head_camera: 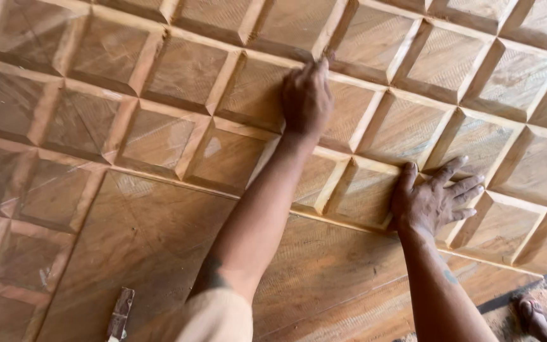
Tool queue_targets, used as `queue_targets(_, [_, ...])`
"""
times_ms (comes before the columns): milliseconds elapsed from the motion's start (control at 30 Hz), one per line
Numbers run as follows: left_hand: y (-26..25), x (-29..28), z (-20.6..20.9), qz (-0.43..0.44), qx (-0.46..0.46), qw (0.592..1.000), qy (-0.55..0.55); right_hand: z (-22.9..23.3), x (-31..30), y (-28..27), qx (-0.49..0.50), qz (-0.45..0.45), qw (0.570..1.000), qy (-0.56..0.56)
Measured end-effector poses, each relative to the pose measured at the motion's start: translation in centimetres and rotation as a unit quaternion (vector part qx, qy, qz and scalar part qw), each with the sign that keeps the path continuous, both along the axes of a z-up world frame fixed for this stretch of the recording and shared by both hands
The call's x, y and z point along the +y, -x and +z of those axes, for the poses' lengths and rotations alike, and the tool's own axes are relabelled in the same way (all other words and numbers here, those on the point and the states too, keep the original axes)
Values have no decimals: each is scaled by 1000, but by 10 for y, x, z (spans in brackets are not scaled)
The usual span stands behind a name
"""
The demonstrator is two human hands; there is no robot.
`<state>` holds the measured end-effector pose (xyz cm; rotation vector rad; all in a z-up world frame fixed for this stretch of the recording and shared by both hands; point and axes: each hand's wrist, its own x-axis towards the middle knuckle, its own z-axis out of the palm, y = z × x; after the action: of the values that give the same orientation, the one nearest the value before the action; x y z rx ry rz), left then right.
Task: The person uses a sanding block to smooth the surface of a large wooden panel featuring a raised geometric grid pattern. They systematically rub the sanding block over the raised squares and edges of the wood, moving across the surface to refine the texture.
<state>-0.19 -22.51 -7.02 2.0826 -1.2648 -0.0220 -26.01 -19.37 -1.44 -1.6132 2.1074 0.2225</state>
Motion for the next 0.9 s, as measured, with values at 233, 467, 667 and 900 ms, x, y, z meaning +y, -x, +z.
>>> queue_targets(233, [5, 46, 9, -32, 12, 999, 16, 2, -3, -5, 2, -10, 1000, -4])
queue_targets(467, [16, 77, 21, -58, -41, 997, 5, 4, 0, 3, 4, 6, 1000, -5])
queue_targets(667, [-2, 18, -5, -70, -3, 996, -57, 0, -2, 2, 6, -5, 1000, -3])
queue_targets(900, [9, 71, 5, -22, -25, 999, -13, -2, -4, 3, 13, 10, 1000, 1])
